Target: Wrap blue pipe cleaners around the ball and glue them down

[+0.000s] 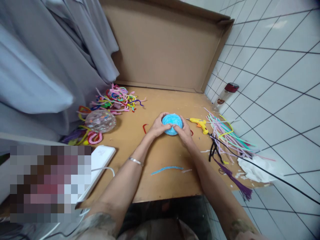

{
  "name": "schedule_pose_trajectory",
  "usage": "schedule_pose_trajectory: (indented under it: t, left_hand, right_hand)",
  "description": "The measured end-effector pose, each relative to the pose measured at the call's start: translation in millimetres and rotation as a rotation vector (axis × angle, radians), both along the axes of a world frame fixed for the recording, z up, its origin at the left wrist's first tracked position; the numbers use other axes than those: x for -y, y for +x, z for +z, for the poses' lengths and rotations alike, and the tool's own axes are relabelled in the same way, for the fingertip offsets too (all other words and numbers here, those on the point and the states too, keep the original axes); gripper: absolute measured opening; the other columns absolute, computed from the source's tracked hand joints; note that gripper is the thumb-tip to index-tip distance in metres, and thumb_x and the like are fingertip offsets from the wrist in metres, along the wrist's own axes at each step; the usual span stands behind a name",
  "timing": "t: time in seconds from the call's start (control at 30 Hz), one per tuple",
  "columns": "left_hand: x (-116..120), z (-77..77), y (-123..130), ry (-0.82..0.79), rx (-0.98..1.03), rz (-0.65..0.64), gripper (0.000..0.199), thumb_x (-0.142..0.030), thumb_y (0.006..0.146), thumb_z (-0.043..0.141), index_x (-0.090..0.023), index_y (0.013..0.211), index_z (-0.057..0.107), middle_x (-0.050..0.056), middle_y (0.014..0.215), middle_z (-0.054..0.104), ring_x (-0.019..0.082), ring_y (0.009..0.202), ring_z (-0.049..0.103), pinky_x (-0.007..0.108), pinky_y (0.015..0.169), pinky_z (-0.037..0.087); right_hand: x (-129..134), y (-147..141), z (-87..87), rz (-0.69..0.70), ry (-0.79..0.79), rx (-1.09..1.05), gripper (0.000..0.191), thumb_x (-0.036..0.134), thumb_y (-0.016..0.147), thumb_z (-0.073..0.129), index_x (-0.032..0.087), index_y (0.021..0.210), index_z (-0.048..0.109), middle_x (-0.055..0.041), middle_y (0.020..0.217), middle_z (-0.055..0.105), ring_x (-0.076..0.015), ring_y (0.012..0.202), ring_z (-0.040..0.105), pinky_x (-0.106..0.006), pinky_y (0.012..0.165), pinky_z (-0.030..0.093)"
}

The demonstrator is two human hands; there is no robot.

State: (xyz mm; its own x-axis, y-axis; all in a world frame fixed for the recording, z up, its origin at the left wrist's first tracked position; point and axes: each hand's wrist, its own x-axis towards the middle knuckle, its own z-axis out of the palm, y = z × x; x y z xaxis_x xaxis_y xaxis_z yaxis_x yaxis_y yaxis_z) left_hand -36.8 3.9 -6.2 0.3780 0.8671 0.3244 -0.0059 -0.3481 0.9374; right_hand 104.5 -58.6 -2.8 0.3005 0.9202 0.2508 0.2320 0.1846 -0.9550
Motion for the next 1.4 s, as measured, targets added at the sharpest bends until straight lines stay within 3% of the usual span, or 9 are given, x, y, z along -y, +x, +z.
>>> schedule_pose_trajectory:
  t: [0.37,0.73,0.9,1.1,1.4]
  left_hand:
    - [-0.1,1.7,-6.0,0.012,-0.003,-0.109,0.06,-0.041,0.062,0.065,-0.017,0.115,0.046,0.008,0.117,0.056,0.025,0.11,0.054,0.04,0.099,0.044]
    - [0.2,1.4,-0.2,0.035,-0.011,-0.025,0.059,-0.034,0.056,0.065,-0.016,0.109,0.047,0.009,0.113,0.058,0.025,0.107,0.055,0.04,0.098,0.044]
    - [-0.7,0.3,-0.6,0.016,0.026,-0.037,0.059,-0.036,0.056,0.066,-0.016,0.109,0.048,0.009,0.114,0.058,0.024,0.106,0.057,0.039,0.096,0.046]
    - [1.1,0.4,1.3,0.006,0.027,-0.024,0.06,-0.035,0.056,0.067,-0.017,0.109,0.047,0.009,0.116,0.058,0.024,0.107,0.056,0.04,0.096,0.046]
    - [3.8,4.3,1.7,0.012,0.005,-0.018,0.058,-0.034,0.056,0.065,-0.017,0.108,0.047,0.009,0.113,0.058,0.024,0.105,0.057,0.04,0.094,0.047]
  right_hand:
    - [-6.7,4.4,-4.6,-0.034,-0.004,0.055,0.072,0.037,0.062,0.069,0.018,0.13,0.053,-0.0126,0.132,0.059,-0.0329,0.119,0.056,-0.051,0.108,0.039]
    - [-1.7,1.9,-0.5,0.004,-0.005,0.044,0.074,0.039,0.063,0.066,0.017,0.132,0.052,-0.0121,0.133,0.057,-0.0316,0.123,0.053,-0.049,0.109,0.038]
    - [2.5,3.5,1.6,0.105,0.012,-0.057,0.072,0.041,0.069,0.059,0.013,0.135,0.049,-0.0121,0.137,0.055,-0.0312,0.127,0.05,-0.044,0.109,0.039]
    - [0.1,2.8,-2.4,0.05,0.024,0.003,0.077,0.045,0.066,0.066,0.019,0.137,0.048,-0.011,0.137,0.054,-0.0306,0.126,0.05,-0.048,0.11,0.038]
    - [-4.0,1.4,-2.3,0.032,0.032,-0.01,0.076,0.042,0.064,0.066,0.016,0.133,0.05,-0.0131,0.13,0.06,-0.0304,0.118,0.057,-0.048,0.106,0.042]
